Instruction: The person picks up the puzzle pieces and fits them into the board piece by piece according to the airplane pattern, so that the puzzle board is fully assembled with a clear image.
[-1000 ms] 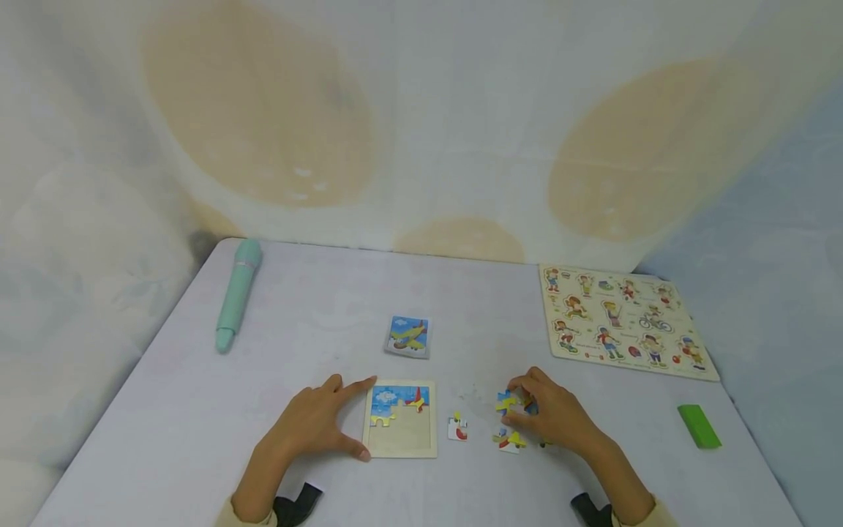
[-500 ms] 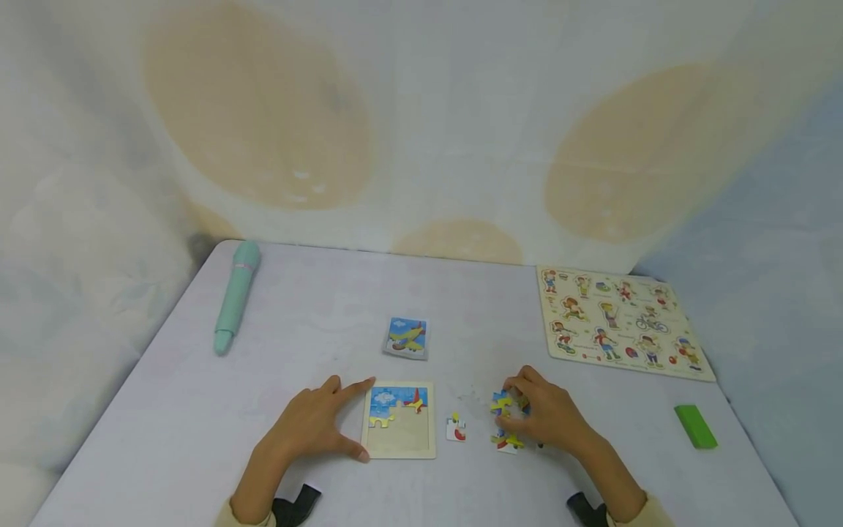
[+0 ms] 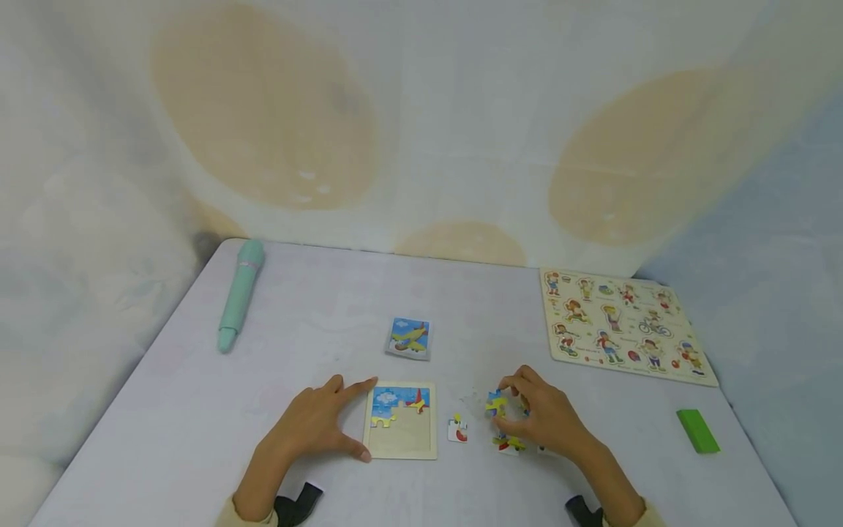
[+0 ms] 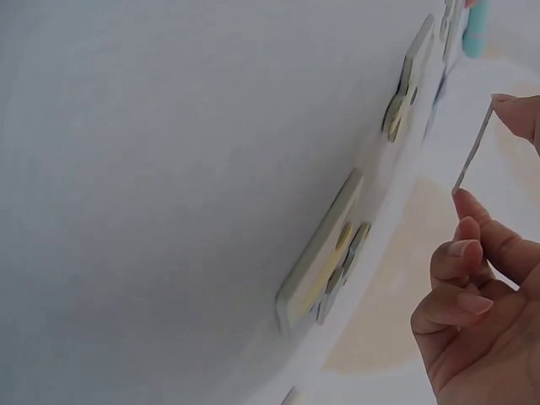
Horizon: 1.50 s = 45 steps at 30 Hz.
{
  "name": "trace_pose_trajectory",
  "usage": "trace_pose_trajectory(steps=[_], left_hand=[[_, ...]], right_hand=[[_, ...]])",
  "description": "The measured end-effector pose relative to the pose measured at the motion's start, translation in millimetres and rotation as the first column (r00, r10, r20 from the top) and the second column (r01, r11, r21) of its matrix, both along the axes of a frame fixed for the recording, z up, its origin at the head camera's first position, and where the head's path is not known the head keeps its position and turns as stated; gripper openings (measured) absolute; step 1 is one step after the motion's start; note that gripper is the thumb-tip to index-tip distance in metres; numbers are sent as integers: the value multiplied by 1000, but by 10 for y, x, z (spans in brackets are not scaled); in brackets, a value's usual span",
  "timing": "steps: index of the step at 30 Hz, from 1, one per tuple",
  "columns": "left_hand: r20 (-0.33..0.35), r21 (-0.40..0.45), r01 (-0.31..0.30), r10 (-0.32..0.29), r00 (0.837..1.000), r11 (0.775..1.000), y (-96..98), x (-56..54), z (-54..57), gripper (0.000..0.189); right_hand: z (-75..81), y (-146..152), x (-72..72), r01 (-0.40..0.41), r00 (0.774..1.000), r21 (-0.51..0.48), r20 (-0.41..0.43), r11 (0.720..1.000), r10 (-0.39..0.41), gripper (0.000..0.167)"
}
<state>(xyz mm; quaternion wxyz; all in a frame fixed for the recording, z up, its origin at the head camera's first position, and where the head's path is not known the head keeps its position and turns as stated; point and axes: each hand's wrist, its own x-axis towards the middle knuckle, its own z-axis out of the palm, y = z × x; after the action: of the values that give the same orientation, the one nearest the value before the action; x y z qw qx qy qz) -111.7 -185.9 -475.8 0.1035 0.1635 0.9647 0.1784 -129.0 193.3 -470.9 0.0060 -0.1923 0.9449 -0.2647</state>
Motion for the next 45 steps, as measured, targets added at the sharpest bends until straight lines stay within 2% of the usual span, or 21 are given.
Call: trace_pose_trajectory(steps=[5,9,16,21,27,33,37,40,45], left_hand=[[15,4,-10,10,1000,1000,5,7,18,107],[23,1,-13,13,1000,1000,12,5,26,106],[27,-7,-11,12,1000,1000,23,-5,17,106],[24,-1,-6,6,1000,1000,23,-10,29,106],[24,-7,-7,8,1000,1000,31,-22,35,106],[25,-13,-4,4,1000,1000,33,-40,51,106],[30,-3,-2,2,1000,1000,25,-48,56,106],[32,1,-3,3,999,1000,14,-42,45,106],[34,13,-5,4,999,1000,10,-14,17,107]], right_hand=[[26,-104,23,-9,1000,11,5,1000,9,42],[62,-227,62,-25,999,-19,29,1000,26,41],[82,-426,82,-75,996,24,-38,997,76,42],[122,-557,63,-132,989,51,-54,990,134,43],[179,-743,45,-196,974,103,-93,975,206,44],[246,-964,14,-245,965,142,-64,959,256,46],[271,-1095,-30,-304,946,160,-65,939,318,46],[254,-1176,-58,-344,931,177,-65,922,360,45],[180,-1266,-69,-360,926,236,-23,902,376,44]])
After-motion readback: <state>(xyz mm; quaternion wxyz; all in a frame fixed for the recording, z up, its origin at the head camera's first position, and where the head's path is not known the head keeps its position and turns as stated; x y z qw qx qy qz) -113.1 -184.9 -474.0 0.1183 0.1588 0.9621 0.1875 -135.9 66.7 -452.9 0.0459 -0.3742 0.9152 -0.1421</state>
